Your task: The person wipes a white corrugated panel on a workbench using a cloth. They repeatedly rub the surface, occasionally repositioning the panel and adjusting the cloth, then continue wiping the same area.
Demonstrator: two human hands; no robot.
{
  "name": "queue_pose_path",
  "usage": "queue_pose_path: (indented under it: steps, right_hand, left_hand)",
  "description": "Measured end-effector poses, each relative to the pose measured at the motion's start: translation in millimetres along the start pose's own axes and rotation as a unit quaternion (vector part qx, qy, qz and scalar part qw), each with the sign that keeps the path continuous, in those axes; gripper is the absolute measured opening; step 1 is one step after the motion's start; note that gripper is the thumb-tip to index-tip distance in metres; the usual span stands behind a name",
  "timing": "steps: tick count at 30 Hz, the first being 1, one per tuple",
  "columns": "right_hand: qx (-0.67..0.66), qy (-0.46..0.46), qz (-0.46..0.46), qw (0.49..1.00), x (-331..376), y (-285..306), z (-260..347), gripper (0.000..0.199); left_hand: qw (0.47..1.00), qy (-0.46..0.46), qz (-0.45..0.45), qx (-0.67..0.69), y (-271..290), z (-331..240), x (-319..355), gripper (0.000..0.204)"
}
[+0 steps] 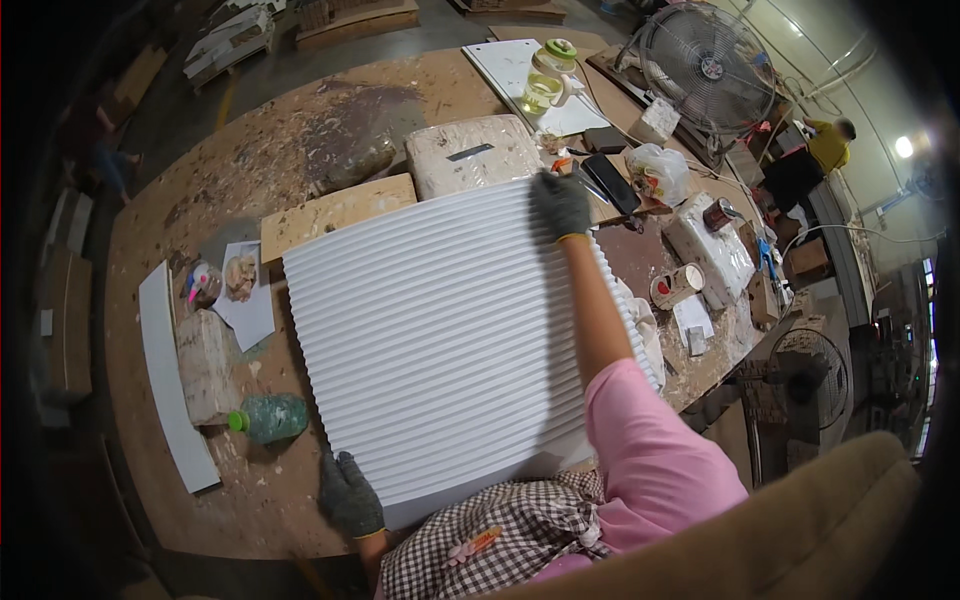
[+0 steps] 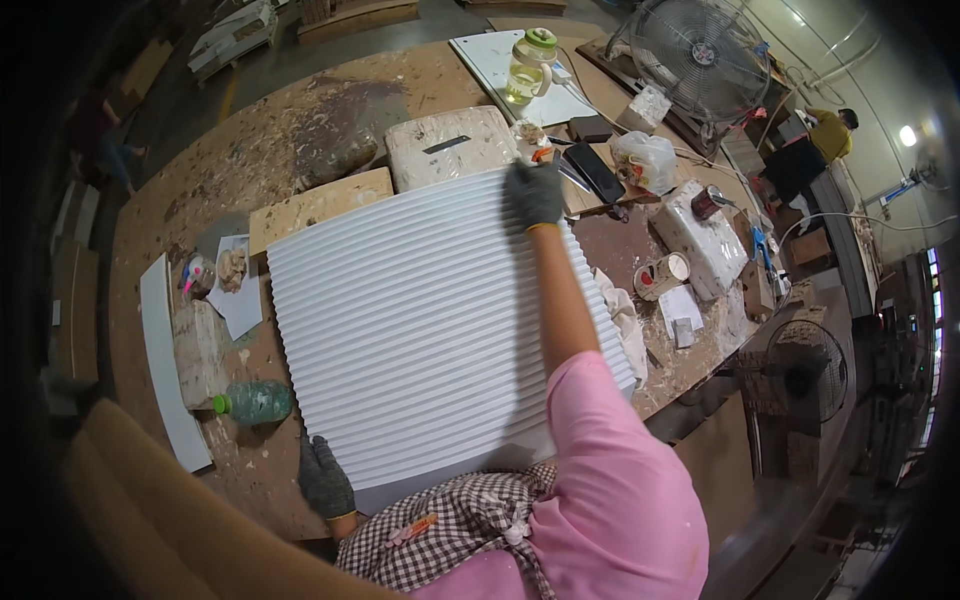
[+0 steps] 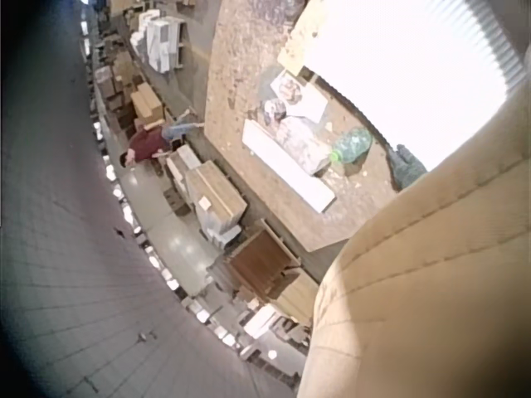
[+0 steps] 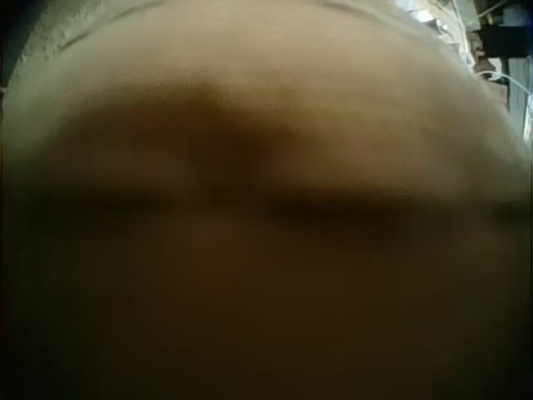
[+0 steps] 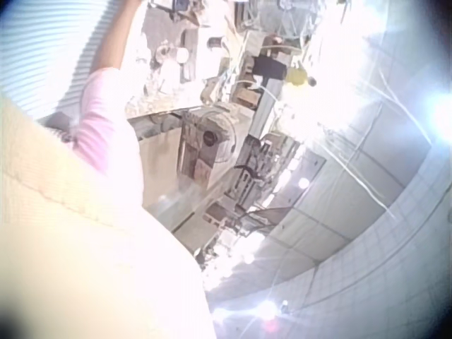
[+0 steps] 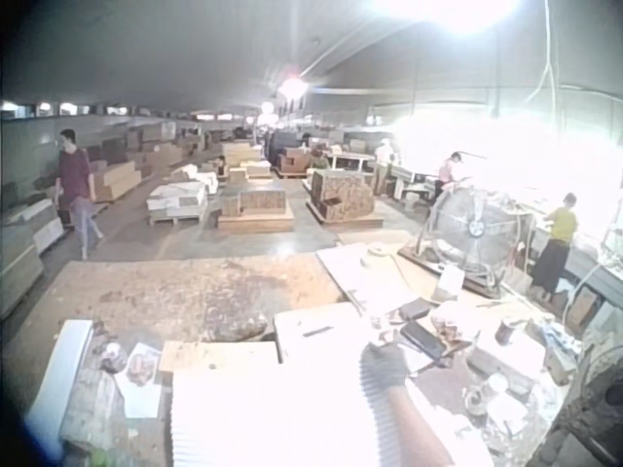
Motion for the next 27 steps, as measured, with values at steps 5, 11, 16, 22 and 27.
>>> queue_pose_path:
  steps: [5, 11, 16, 22, 27]
  right_hand:
    - [0.188, -0.158, 0.000, 0.969, 6.6, 80.9, -85.4, 0.035]
    - [0.181, -0.098, 0.031, 0.978, 77.0, 122.0, -136.6, 0.047]
    - [-0.072, -0.097, 0.253, 0.960, 139.2, 148.8, -119.9, 0.043]
    - [-0.181, -0.358, 0.300, 0.866, 205.3, 135.5, -130.9, 0.040]
    - [0.022, -0.056, 0.327, 0.943, 185.0, 173.2, -171.3, 0.019]
  left_hand:
    - [0.999, -0.011, -0.029, -0.015, -10.8, 18.7, -4.2, 0.046]
    - [1.000, 0.000, -0.016, -0.021, -0.1, 11.7, 0.8, 0.049]
    - [0.999, 0.026, -0.002, 0.031, 1.2, 7.1, 1.9, 0.052]
    - [0.998, 0.026, -0.010, -0.056, -1.2, 9.2, 4.2, 0.049]
    - [0.997, -0.034, -0.065, -0.030, -5.7, 13.5, 4.2, 0.049]
Point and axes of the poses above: each hand's wrist, its own x-axis away from the middle knuckle, its own y-axis out of the back of the hand, z = x × y, the point moved 3 cm from there along -x, towards the middle knuckle, and after that the axes turned 8 degrees about z, right-handed, at the moved point
